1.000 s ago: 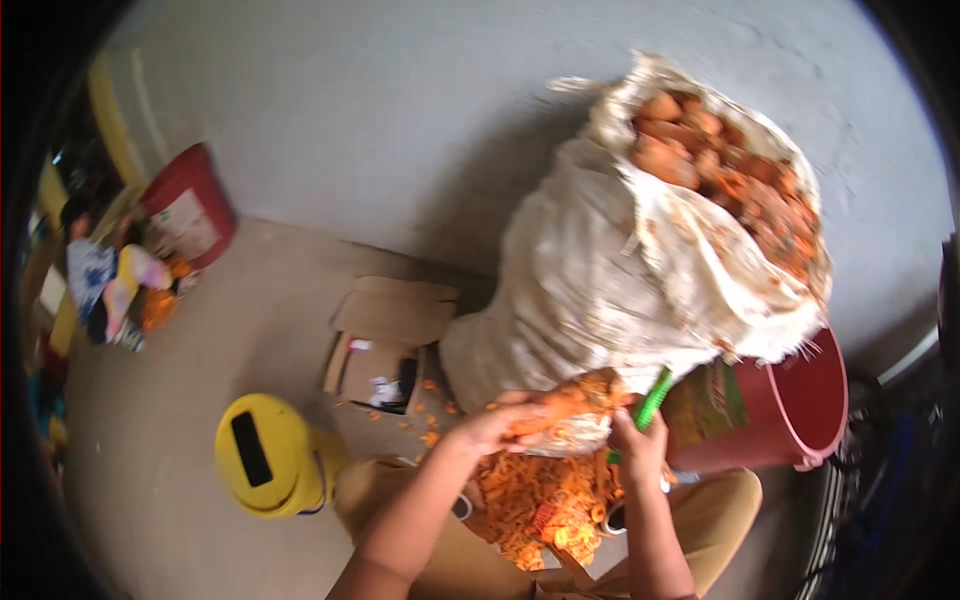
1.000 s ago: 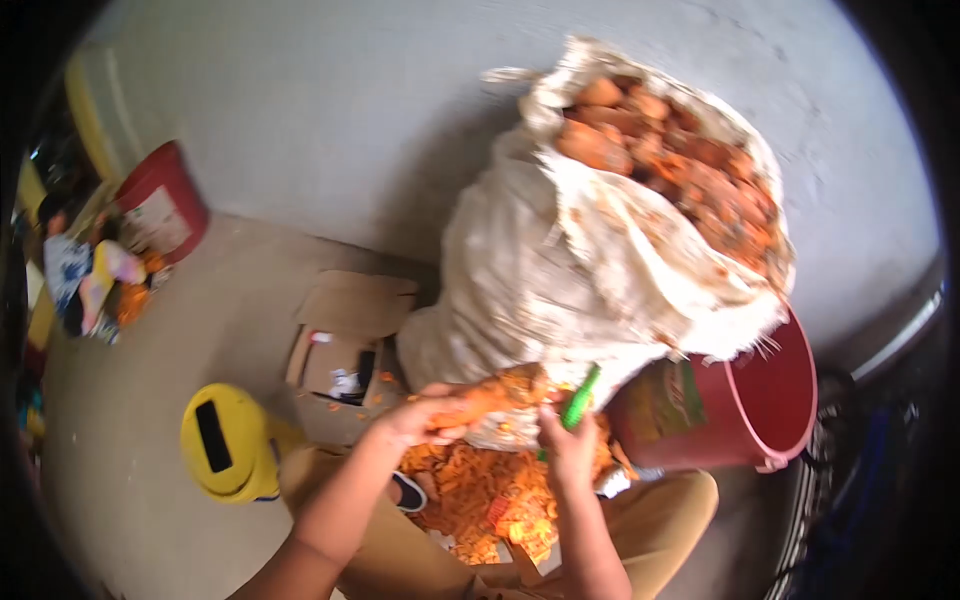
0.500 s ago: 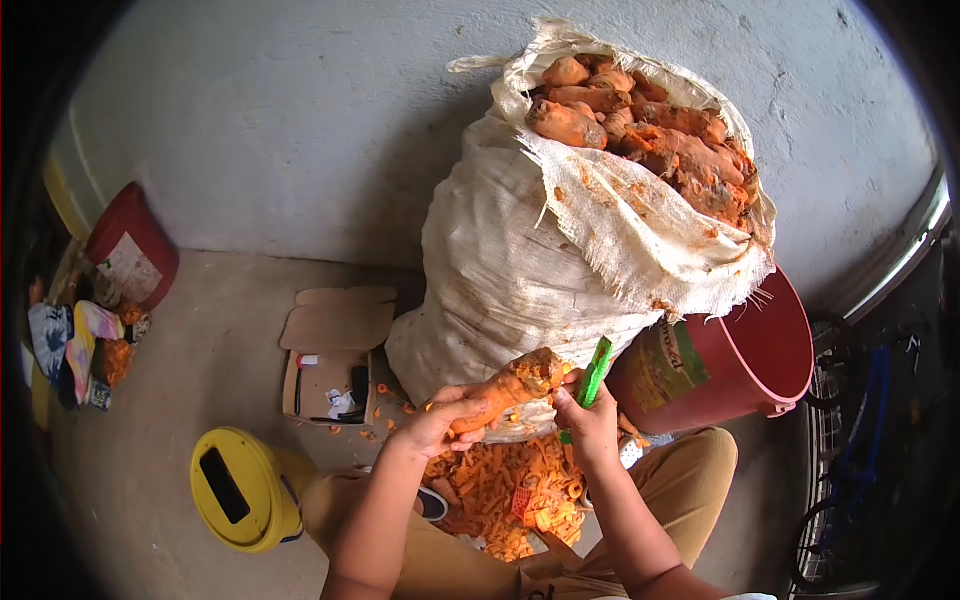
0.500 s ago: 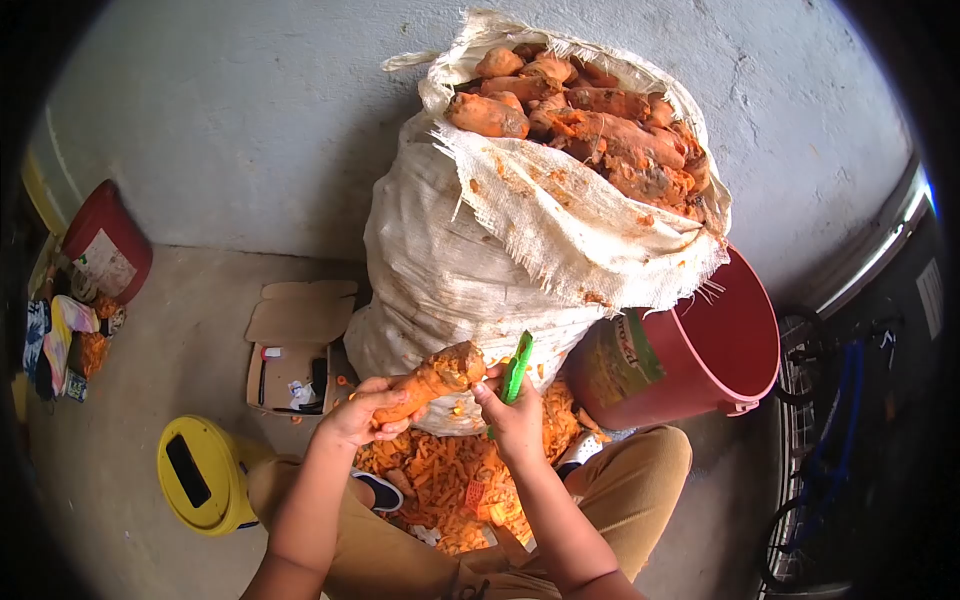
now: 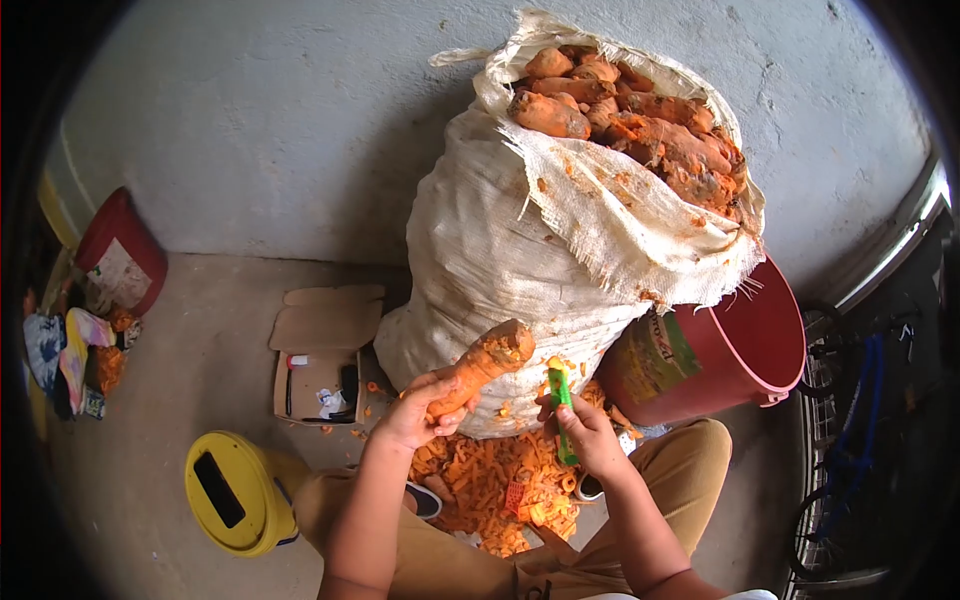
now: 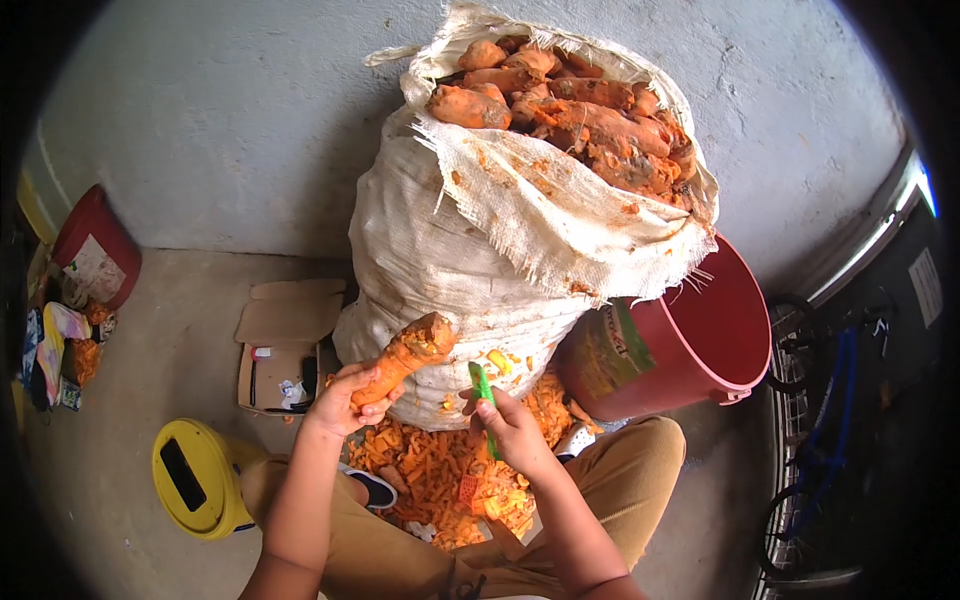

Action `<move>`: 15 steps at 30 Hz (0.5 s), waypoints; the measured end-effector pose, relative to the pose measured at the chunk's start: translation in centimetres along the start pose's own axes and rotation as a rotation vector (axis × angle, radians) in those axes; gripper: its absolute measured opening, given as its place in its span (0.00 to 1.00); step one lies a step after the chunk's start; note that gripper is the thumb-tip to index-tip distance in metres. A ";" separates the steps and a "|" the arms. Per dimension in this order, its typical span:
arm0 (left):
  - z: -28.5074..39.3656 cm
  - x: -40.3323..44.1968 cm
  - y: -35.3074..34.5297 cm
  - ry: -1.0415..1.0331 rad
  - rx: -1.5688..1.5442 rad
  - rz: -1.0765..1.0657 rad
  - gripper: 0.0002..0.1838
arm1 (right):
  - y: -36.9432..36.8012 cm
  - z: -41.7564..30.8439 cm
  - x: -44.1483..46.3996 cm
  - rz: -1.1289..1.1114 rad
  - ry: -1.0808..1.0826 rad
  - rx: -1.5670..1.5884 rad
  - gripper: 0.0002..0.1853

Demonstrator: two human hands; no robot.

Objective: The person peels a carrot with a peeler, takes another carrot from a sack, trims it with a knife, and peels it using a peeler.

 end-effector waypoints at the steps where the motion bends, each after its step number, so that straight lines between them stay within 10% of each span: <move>1: -0.1 0.0 -0.1 0.002 0.007 0.003 0.20 | 0.2 0.1 -0.1 -0.035 -0.025 -0.087 0.19; 15: -1.0 0.6 -1.3 0.048 -0.006 -0.041 0.16 | 0.6 -1.6 -0.4 0.077 -0.091 0.144 0.13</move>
Point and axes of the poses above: each hand's wrist, its own x-axis towards the middle knuckle, its own y-axis out of the back of the hand, z = x × y, the point moved 8 cm from there along x, towards the middle knuckle, and after that the axes turned 1 degree about -x, right-handed, at the moved point
